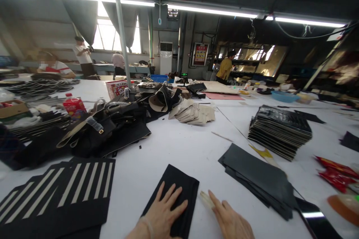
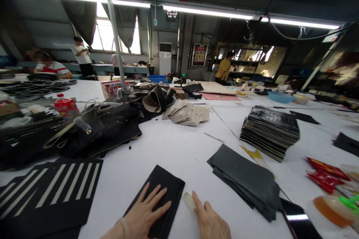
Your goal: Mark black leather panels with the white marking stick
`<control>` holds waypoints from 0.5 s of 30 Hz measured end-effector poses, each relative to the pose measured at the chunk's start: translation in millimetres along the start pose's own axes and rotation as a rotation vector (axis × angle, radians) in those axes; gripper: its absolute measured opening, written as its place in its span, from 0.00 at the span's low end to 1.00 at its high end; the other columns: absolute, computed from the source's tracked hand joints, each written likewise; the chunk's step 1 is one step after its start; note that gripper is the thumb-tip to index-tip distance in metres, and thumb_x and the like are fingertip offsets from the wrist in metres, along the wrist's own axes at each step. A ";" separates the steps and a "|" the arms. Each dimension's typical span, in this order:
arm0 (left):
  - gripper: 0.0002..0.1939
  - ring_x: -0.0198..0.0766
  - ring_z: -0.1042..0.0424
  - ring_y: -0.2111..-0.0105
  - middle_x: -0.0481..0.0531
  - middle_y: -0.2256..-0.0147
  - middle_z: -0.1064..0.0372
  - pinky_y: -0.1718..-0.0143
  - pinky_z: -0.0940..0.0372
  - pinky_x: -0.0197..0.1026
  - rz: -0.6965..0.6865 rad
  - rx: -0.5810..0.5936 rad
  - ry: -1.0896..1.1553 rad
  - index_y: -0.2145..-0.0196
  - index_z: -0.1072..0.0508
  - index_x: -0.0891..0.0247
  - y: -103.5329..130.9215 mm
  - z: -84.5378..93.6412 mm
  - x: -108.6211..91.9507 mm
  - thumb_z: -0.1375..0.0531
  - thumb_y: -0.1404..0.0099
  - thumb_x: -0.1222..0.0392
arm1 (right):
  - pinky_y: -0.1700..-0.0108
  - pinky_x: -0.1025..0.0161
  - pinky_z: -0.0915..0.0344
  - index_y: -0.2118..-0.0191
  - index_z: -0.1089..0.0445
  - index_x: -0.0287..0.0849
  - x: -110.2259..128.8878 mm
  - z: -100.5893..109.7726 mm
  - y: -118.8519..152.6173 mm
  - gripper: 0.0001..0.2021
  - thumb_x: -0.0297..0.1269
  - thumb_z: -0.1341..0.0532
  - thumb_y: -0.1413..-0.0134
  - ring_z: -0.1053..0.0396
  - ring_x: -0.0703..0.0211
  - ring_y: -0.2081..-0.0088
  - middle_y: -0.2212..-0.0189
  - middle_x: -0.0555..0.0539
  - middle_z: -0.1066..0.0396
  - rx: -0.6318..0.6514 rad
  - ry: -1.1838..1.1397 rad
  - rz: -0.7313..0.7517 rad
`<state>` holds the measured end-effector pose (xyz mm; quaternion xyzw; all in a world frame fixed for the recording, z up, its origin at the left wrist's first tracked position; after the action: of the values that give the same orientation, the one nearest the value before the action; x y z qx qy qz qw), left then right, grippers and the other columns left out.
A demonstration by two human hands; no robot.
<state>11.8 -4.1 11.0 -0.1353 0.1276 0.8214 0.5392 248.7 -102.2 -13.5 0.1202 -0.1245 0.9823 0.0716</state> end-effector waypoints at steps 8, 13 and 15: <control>0.40 0.52 0.61 0.38 0.58 0.37 0.64 0.41 0.56 0.59 0.278 -0.208 0.018 0.38 0.58 0.59 4.1 2.5 15.4 0.47 0.40 0.39 | 0.67 0.70 0.33 0.41 0.43 0.46 29.7 5.5 -8.5 0.20 0.38 0.53 0.38 0.32 0.63 0.71 0.69 0.48 0.34 0.010 -0.467 0.106; 0.45 0.54 0.63 0.38 0.61 0.38 0.66 0.41 0.58 0.61 0.338 -0.252 -0.083 0.38 0.59 0.67 -3.3 -28.5 14.1 0.53 0.41 0.32 | 0.63 0.62 0.34 0.42 0.43 0.48 46.1 -22.4 -27.7 0.25 0.27 0.50 0.46 0.31 0.57 0.65 0.67 0.47 0.32 -0.118 -0.084 0.321; 0.47 0.55 0.62 0.39 0.63 0.38 0.66 0.41 0.57 0.60 0.342 -0.264 -0.105 0.38 0.59 0.67 -3.6 -32.2 18.5 0.51 0.43 0.31 | 0.61 0.57 0.36 0.44 0.39 0.50 45.8 -37.8 -25.5 0.28 0.24 0.48 0.52 0.31 0.53 0.62 0.65 0.47 0.29 -0.177 0.099 0.420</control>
<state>10.7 1.6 -25.9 -0.1381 0.0118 0.9164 0.3755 200.8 -62.9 -31.6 0.0367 -0.2287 0.9656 -0.1181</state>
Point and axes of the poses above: each hand's wrist, its own y-axis away from the middle knuckle, its own z-axis out of the back of the hand, x = y × z, the point moved 2 cm from there along -y, towards the middle knuckle
